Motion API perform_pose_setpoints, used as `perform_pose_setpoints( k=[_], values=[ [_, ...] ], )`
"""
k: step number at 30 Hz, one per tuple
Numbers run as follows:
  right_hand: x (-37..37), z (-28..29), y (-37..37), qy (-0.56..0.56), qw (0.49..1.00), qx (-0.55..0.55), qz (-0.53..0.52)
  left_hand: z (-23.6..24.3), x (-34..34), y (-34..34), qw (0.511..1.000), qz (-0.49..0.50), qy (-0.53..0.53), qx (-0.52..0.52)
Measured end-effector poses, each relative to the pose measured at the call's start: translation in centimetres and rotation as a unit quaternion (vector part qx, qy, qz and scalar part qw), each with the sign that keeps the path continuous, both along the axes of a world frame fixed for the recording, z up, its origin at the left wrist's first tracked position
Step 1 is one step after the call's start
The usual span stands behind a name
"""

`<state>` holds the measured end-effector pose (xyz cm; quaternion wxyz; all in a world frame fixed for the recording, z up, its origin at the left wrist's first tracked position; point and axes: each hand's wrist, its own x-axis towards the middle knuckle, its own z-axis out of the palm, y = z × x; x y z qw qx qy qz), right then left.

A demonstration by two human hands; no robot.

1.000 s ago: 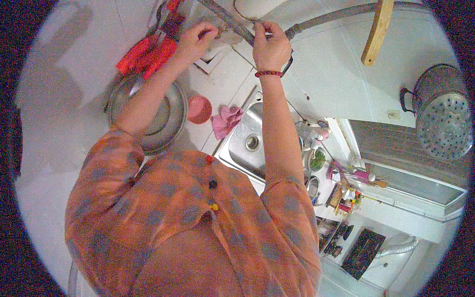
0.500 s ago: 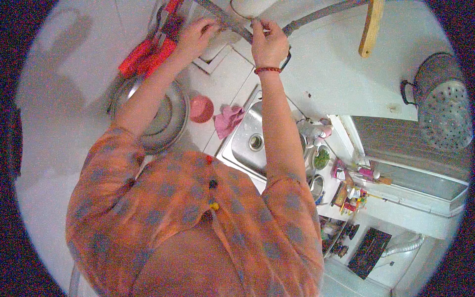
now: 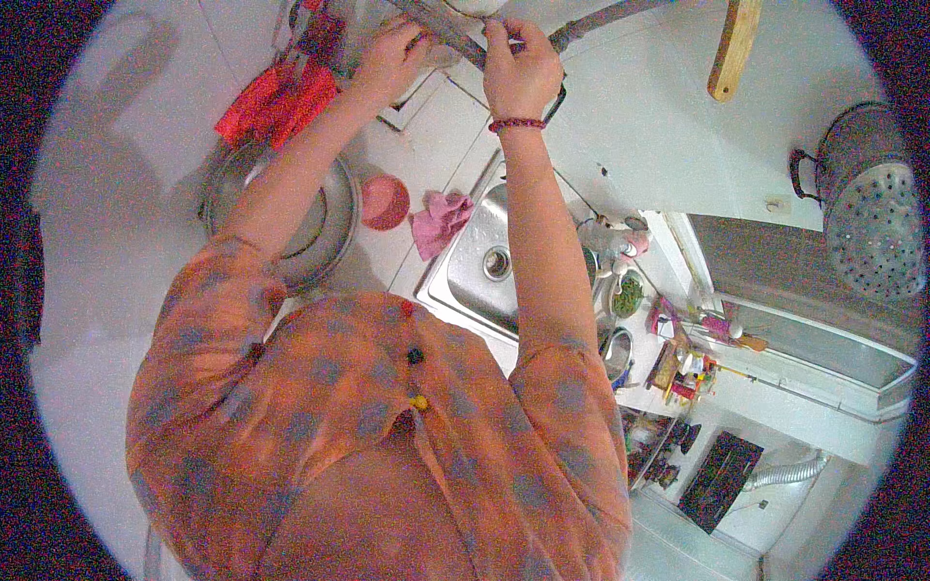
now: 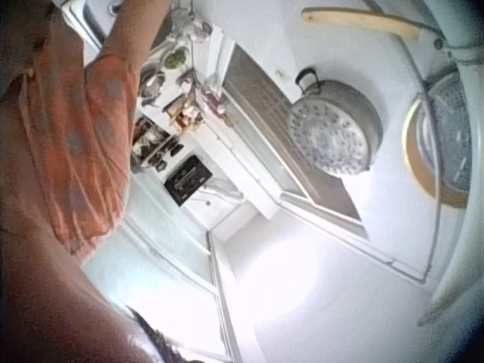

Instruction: The person wipes the area around the water pipes with a cloth, applies material to the pipe joints by hand, and then washes their hands in the sink.

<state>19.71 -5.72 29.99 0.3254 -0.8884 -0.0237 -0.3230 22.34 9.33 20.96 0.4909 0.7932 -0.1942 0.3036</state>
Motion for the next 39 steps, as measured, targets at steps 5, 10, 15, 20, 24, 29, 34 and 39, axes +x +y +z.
perform_pose_setpoints(
  k=[5,10,15,20,24,29,34,39],
  values=[
    [-0.9,1.2,0.9,0.038,0.996,0.074,0.034,-0.5,2.0,-0.7,0.999,-0.003,-0.040,-0.002],
    [-2.7,2.1,-0.5,0.029,0.952,0.280,0.120,0.1,-0.3,0.9,0.990,-0.044,0.018,0.129],
    [-10.1,-3.5,-0.6,0.082,0.940,0.303,0.131,-0.7,-8.5,0.3,0.926,-0.162,0.292,-0.178],
    [-13.4,-7.9,-0.7,0.102,0.924,0.352,0.109,1.4,-13.3,-2.6,0.753,-0.277,0.433,-0.411],
    [-15.0,-6.5,-0.4,0.062,0.977,0.162,0.123,1.1,-14.9,-3.3,0.790,-0.235,0.436,-0.362],
    [-16.2,-6.5,-1.0,0.046,0.977,0.156,0.141,0.2,-15.3,-3.6,0.726,-0.243,0.436,-0.473],
    [-14.2,-8.1,-1.4,0.060,0.948,0.262,0.170,0.3,-14.5,-2.8,0.626,-0.311,0.475,-0.535],
    [-10.5,-10.4,-0.8,0.173,0.837,0.509,0.102,3.1,-12.7,-2.5,0.796,-0.139,0.427,-0.407]
  ],
)
